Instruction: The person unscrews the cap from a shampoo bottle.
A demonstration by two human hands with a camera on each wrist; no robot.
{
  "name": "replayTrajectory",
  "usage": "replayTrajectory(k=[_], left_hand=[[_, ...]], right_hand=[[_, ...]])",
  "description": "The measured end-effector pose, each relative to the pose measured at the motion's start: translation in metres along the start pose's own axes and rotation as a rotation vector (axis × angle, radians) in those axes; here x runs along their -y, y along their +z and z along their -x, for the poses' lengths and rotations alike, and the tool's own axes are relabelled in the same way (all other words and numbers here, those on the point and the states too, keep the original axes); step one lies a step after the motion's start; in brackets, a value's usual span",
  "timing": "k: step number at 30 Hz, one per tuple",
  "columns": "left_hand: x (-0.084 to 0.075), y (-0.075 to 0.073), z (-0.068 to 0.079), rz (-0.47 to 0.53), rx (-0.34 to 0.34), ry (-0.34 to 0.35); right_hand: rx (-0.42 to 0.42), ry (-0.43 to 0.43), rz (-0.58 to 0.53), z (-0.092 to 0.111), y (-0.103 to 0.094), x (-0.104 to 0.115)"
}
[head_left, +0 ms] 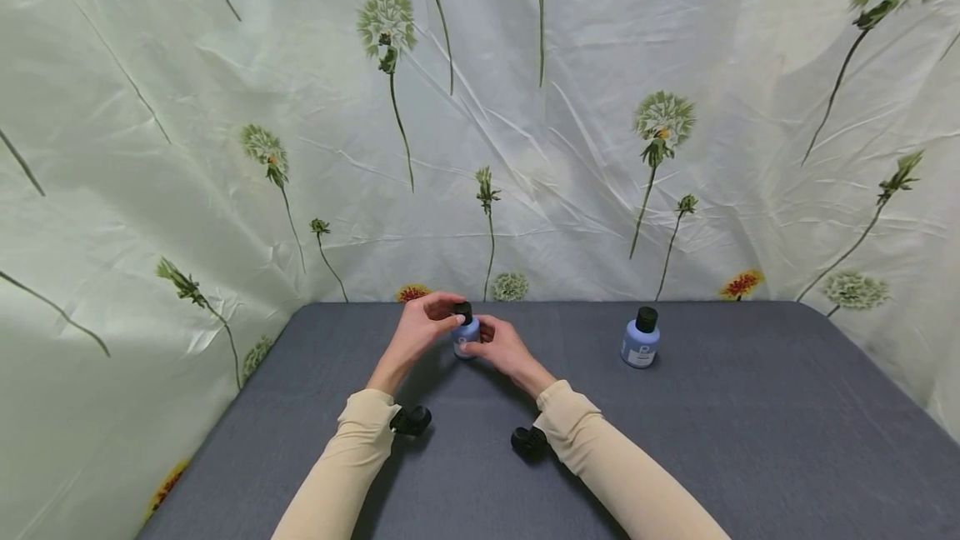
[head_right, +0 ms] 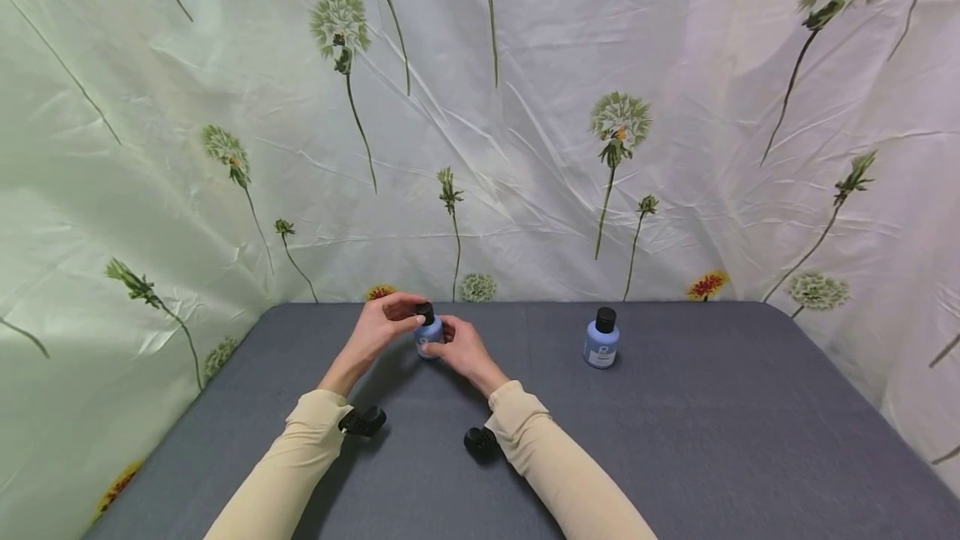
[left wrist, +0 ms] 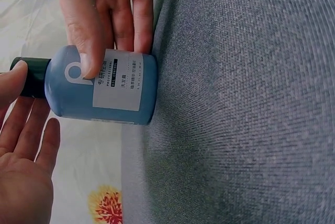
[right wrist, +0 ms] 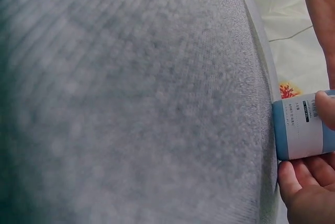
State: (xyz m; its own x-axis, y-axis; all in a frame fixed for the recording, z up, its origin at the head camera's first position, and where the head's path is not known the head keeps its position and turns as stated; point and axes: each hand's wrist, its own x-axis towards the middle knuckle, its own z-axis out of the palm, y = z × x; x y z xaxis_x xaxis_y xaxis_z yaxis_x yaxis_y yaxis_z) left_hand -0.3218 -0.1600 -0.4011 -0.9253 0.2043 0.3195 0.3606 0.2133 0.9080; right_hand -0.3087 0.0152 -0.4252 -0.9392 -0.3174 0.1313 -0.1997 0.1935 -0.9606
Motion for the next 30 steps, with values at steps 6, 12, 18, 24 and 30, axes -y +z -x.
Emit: replayTrajectory(k=[6, 12, 18, 24, 30], left_hand=[[-0.002, 0.001, 0.001, -0.015, -0.01, -0.011], [-0.029, 0.004, 0.011, -0.006, 0.016, -0.009], [-0.044, 0.006, 0.017, -0.016, 0.035, -0.013], [-0.053, 0.011, 0.018, -0.022, 0.055, 0.004], [-0.055, 0.018, 0.017, -0.024, 0.067, -0.007]], right_hand=[[0.019, 0.007, 0.008, 0.002, -0.003, 0.001], [0.029, -0.018, 0.001, 0.012, -0.008, 0.012], [0.033, -0.027, 0.021, 0.014, -0.011, 0.008], [0.026, -0.026, 0.014, 0.023, -0.016, 0.012], [0.021, -0.051, 0.015, 0.032, -0.024, 0.016]])
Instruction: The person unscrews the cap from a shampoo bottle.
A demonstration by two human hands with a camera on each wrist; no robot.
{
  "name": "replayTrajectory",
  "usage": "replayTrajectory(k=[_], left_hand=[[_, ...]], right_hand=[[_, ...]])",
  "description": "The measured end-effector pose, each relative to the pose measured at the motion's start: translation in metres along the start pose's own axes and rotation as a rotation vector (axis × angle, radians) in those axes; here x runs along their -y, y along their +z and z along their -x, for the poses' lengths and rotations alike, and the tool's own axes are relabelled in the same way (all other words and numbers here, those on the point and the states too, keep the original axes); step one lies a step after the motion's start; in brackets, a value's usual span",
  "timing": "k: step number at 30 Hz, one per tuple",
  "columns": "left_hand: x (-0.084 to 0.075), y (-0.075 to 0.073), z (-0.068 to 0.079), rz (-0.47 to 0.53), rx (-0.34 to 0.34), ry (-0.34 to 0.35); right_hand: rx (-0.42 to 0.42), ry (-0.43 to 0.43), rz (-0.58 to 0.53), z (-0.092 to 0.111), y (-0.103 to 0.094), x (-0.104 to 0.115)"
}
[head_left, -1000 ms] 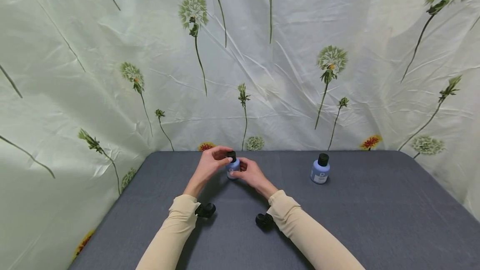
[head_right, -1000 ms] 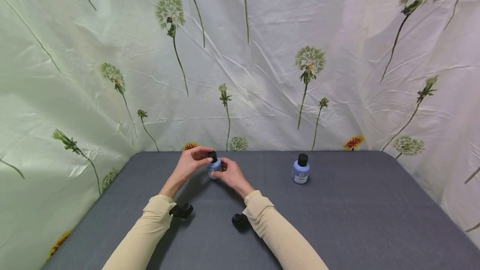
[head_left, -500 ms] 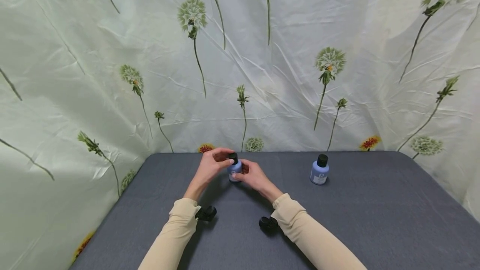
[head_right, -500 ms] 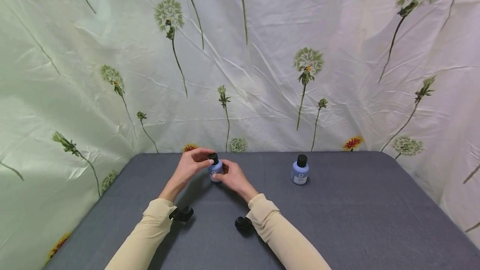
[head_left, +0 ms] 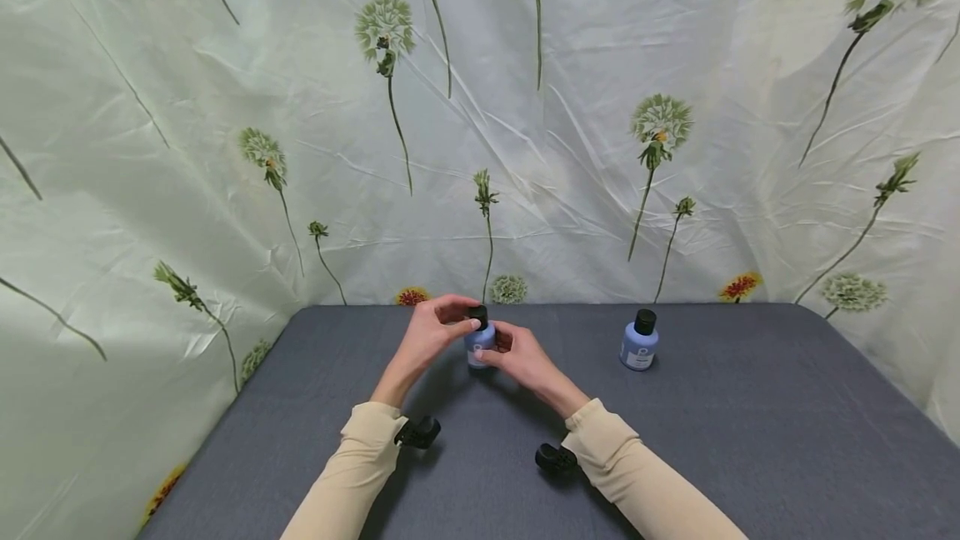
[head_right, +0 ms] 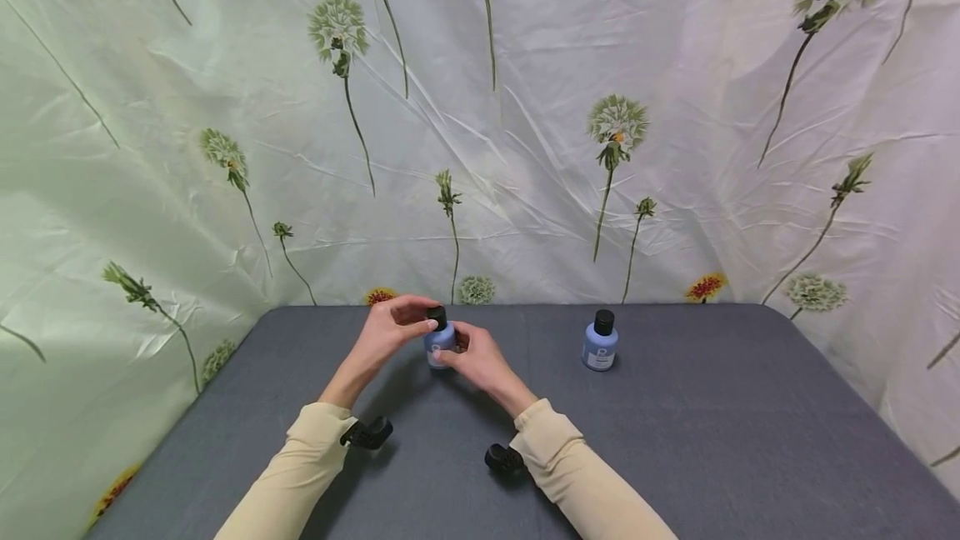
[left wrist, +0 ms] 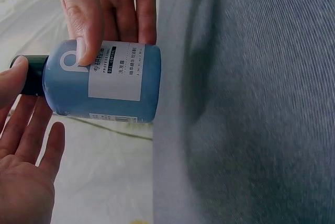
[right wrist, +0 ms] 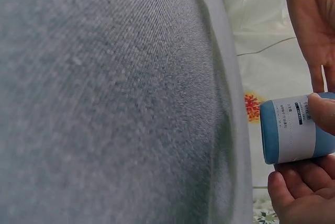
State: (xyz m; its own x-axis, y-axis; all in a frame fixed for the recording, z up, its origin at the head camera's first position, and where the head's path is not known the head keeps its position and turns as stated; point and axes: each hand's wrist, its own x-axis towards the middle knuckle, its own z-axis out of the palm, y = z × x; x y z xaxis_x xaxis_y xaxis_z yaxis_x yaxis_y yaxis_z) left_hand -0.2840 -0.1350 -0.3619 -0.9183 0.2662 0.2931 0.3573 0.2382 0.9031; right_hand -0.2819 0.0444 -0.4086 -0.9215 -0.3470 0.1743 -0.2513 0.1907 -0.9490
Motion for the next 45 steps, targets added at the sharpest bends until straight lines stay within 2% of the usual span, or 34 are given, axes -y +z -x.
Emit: replayTrajectory(k=[5, 8, 15, 22, 27, 34, 45], left_hand=[[0.017, 0.007, -0.006, 0.011, 0.0, 0.006], [0.019, 0.011, -0.005, 0.01, -0.012, 0.019], [0.013, 0.021, -0.001, 0.006, -0.013, 0.065], [0.009, 0.028, 0.001, 0.015, -0.002, 0.07], [0.006, 0.033, 0.003, 0.005, 0.016, 0.093], [0.004, 0.039, 0.006, -0.001, 0.038, 0.089], [-0.009, 0.05, 0.007, 0.006, 0.094, 0.078]], right_hand=[[-0.001, 0.007, 0.005, 0.008, -0.006, 0.002], [-0.006, 0.013, 0.021, 0.013, -0.009, 0.002], [-0.026, 0.004, 0.014, 0.023, -0.016, 0.003], [-0.04, -0.017, 0.013, 0.033, -0.02, 0.005], [-0.056, -0.001, 0.02, 0.038, -0.024, 0.005], [-0.061, 0.041, 0.013, 0.045, -0.029, 0.002], [-0.08, 0.057, -0.008, 0.059, -0.039, 0.004]])
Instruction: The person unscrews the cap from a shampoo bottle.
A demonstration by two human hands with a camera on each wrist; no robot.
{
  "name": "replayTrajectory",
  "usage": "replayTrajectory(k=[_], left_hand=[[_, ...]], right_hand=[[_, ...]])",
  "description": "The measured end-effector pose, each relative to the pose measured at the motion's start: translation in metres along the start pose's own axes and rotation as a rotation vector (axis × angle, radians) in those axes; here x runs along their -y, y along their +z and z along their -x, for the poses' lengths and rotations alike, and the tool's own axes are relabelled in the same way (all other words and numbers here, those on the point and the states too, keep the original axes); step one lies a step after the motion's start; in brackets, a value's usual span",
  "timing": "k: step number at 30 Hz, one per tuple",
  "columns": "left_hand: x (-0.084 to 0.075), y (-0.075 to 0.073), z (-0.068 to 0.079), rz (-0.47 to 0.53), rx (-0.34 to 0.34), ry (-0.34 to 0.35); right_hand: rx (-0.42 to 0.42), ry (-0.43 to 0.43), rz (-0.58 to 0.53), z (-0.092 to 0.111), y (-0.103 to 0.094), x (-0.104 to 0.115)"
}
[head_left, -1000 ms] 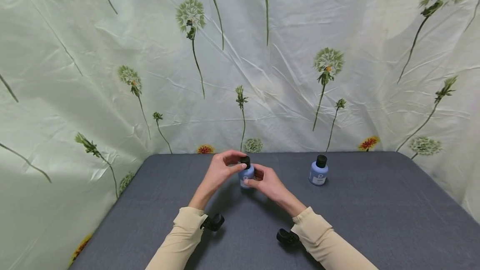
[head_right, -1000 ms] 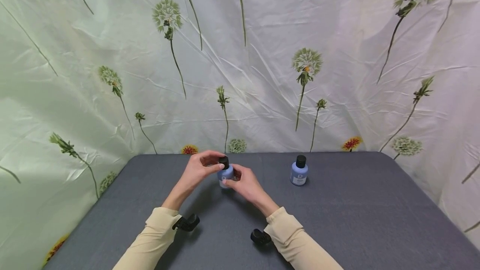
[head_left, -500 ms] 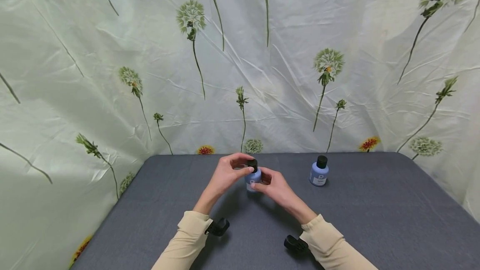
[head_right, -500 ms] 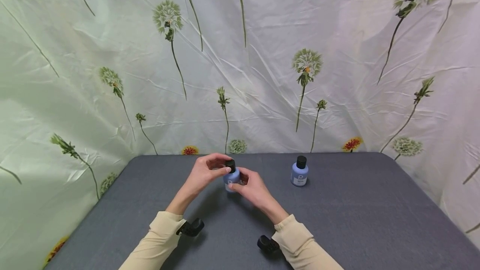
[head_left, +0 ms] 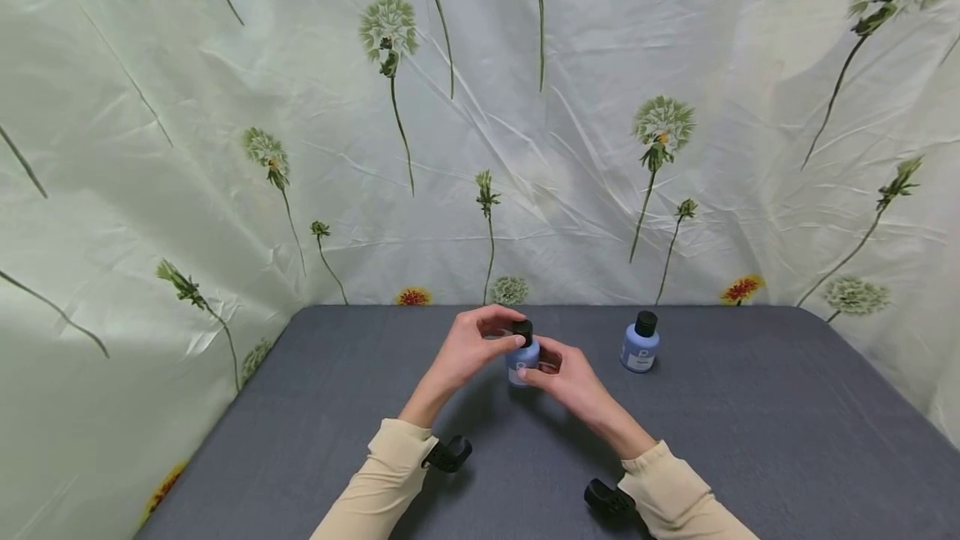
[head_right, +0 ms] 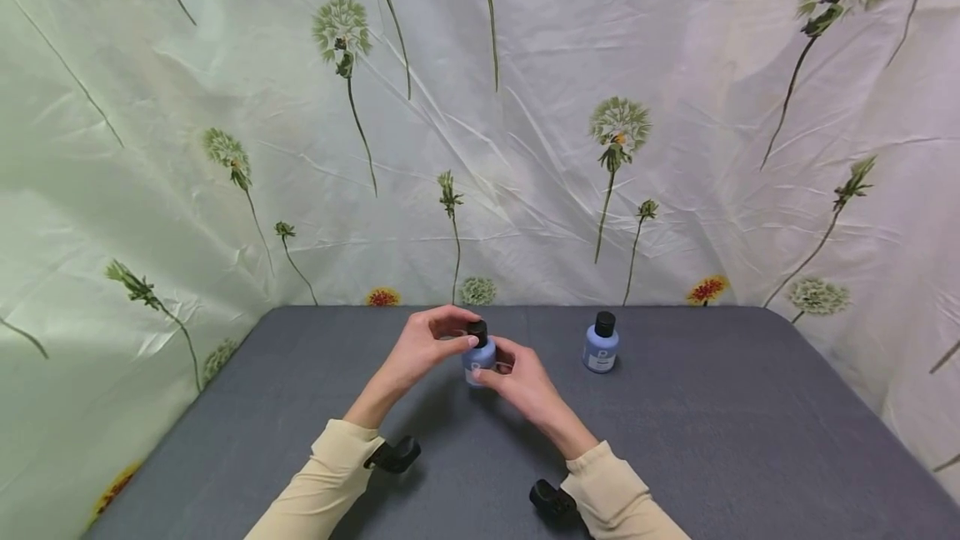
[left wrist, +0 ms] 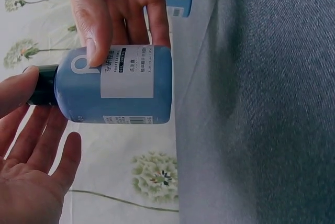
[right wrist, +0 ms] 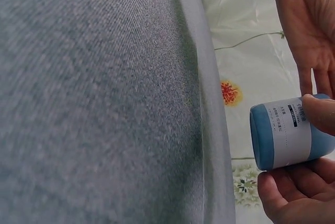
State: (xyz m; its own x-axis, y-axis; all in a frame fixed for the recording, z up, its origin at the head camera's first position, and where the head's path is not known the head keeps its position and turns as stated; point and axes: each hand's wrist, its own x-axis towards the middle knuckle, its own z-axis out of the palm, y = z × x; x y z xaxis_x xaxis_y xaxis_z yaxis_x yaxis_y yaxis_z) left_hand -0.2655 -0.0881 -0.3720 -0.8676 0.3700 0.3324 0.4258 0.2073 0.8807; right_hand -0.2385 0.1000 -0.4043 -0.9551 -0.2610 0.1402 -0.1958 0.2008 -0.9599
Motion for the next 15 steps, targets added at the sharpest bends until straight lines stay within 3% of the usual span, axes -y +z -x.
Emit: replayTrajectory(k=[15], left_hand=[[-0.001, 0.018, 0.001, 0.006, 0.038, 0.009]], right_hand=[[-0.022, 0.027, 0.019, 0.02, -0.013, -0.003]])
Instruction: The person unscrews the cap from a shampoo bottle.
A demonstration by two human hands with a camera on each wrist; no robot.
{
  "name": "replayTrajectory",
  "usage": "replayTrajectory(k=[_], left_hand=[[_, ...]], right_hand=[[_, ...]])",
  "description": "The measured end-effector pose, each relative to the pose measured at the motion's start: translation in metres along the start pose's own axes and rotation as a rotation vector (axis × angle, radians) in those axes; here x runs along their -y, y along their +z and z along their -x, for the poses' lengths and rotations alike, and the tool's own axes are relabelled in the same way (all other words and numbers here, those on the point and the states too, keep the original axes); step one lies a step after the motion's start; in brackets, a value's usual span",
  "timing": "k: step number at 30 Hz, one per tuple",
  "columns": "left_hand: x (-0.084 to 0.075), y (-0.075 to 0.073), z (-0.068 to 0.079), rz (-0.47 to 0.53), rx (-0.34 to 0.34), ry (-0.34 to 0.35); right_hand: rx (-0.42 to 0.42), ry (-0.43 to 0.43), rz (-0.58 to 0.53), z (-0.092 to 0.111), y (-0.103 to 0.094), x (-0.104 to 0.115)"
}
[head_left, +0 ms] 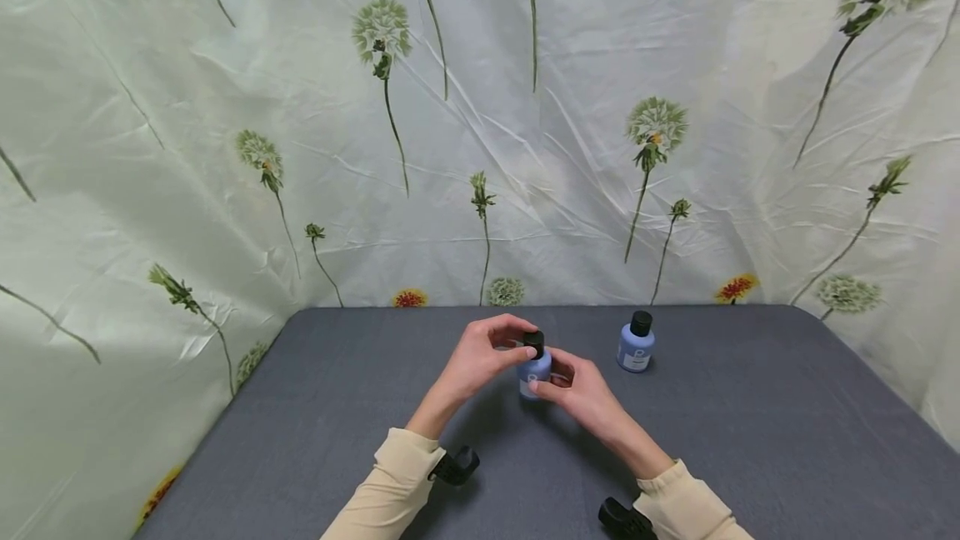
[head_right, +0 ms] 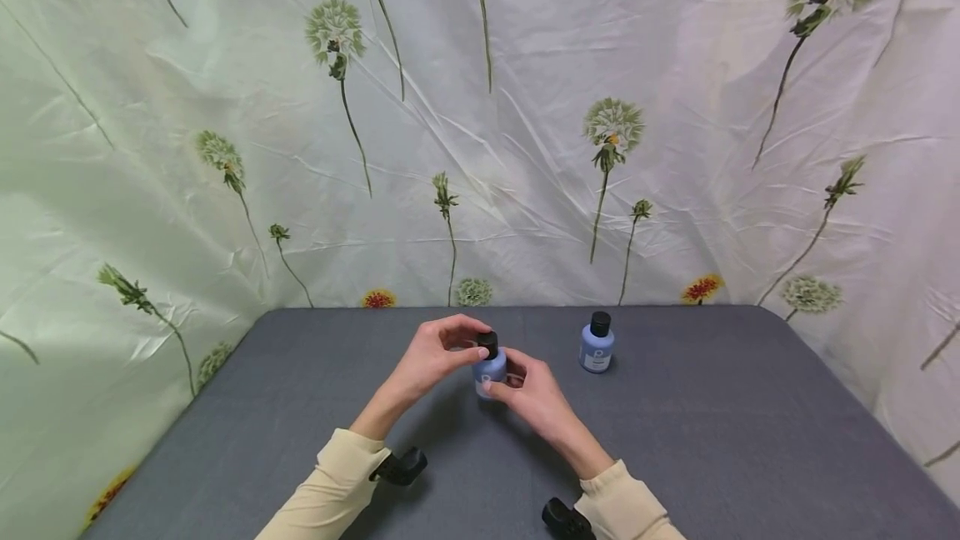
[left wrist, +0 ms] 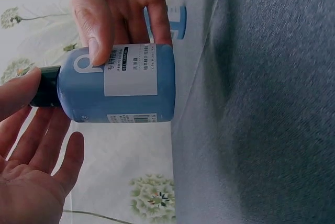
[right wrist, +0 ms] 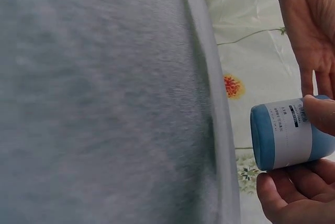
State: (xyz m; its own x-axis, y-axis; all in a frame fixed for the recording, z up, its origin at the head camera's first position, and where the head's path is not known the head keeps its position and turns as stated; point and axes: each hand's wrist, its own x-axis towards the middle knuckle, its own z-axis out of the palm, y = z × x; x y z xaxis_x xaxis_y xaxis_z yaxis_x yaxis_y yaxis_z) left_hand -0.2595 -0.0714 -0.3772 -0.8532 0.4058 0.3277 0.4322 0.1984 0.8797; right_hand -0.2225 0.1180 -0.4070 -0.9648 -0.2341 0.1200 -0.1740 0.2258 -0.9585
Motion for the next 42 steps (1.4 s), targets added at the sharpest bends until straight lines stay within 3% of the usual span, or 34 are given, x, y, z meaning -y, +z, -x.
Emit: replayTrajectory(k=[21, 24, 31, 37, 42], left_hand=[[-0.007, 0.01, 0.017, 0.01, 0.018, -0.026], [-0.013, 0.012, 0.02, 0.016, 0.022, -0.029], [-0.043, 0.011, 0.032, 0.045, 0.04, -0.027], [-0.045, 0.012, 0.036, 0.061, 0.045, -0.046], [-0.044, 0.014, 0.037, 0.067, 0.045, -0.018]], right_hand=[[0.012, 0.008, -0.002, 0.019, -0.001, -0.003], [0.005, 0.011, 0.011, 0.023, -0.001, 0.0], [-0.02, 0.023, 0.077, 0.031, -0.005, 0.005], [0.002, 0.053, 0.082, 0.035, -0.006, 0.006], [0.033, 0.014, 0.082, 0.038, -0.01, 0.005]])
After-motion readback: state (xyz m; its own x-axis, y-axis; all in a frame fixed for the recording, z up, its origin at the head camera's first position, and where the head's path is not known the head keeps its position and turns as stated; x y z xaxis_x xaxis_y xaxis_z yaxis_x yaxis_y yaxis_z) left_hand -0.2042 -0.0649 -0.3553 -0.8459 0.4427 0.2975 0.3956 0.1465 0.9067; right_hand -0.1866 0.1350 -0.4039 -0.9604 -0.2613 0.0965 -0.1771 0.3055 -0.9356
